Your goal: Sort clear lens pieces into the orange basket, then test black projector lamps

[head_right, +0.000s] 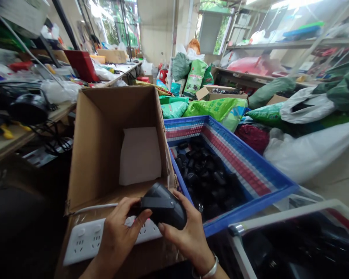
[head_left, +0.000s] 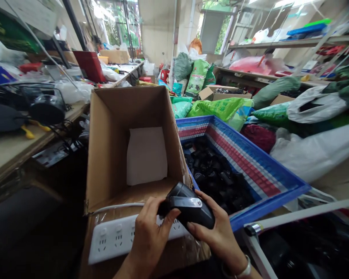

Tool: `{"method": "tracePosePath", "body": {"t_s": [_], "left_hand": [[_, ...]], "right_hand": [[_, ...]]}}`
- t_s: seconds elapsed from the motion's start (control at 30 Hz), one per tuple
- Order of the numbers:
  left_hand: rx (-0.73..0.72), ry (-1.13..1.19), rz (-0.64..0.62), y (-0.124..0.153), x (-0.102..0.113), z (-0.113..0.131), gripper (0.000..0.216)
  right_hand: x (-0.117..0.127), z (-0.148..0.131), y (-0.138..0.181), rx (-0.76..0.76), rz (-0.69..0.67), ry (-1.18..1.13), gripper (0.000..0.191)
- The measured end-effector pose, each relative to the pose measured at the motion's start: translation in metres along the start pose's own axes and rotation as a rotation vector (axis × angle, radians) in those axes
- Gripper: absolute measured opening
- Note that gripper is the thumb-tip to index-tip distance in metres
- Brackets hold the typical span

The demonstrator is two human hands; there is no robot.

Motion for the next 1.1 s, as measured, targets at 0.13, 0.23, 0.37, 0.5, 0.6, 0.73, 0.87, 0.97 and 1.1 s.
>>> {"method": "tracePosePath", "body": {"t_s": [0.13, 0.23, 0.37, 0.5, 0.6, 0.73, 0.87, 0.97, 1.1], "left_hand": [[-0.096, -0.033, -0.067, 0.014, -0.011, 0.005, 0.030], [-0.046, 0.026, -0.155, 0.013, -0.012, 0.001, 0.033], [0.232, 0.178, -0.267, -0.003, 0.000, -0.015, 0.026], [0.448, 0.434, -0.383, -0.011, 0.007, -0.022, 0.027], [0.496, 0.548, -0.433, -0.010, 0.007, -0.020, 0.028], [0.515, 0.608, -0.403, -0.010, 0.012, -0.016, 0.031], [0.546, 0.697, -0.307, -0.013, 0.025, -0.020, 0.034], [0.536, 0.749, -0.294, -0.013, 0.034, -0.024, 0.033], [0.563, 0.858, -0.254, -0.013, 0.047, -0.034, 0.034]], "right_hand": [[-0.001, 0.009, -0.003, -0.060, 0.099, 0.057, 0.070], [0.005, 0.011, -0.008, -0.059, 0.017, -0.090, 0.078], [0.029, 0.012, -0.006, 0.064, -0.350, -0.190, 0.103], [0.045, 0.050, 0.010, 0.024, -0.495, 0.125, 0.088], [0.029, 0.074, 0.021, 0.003, -0.451, 0.206, 0.039], [0.006, 0.080, 0.027, 0.116, -0.413, 0.226, 0.020], [0.012, 0.085, 0.024, 0.187, -0.350, 0.313, 0.010], [0.033, 0.081, 0.016, 0.206, -0.150, 0.428, 0.011], [0.034, 0.053, 0.007, 0.131, -0.047, 0.334, 0.011]]}}
Point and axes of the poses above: each hand's wrist, its own y-axis away from the middle knuckle, its own x-axis out of the back of the hand, z = x × y, the point moved 6 cm from there along -y, towards the middle knuckle, and after that the axes turned 15 degrees about x, right-handed, at the moved point
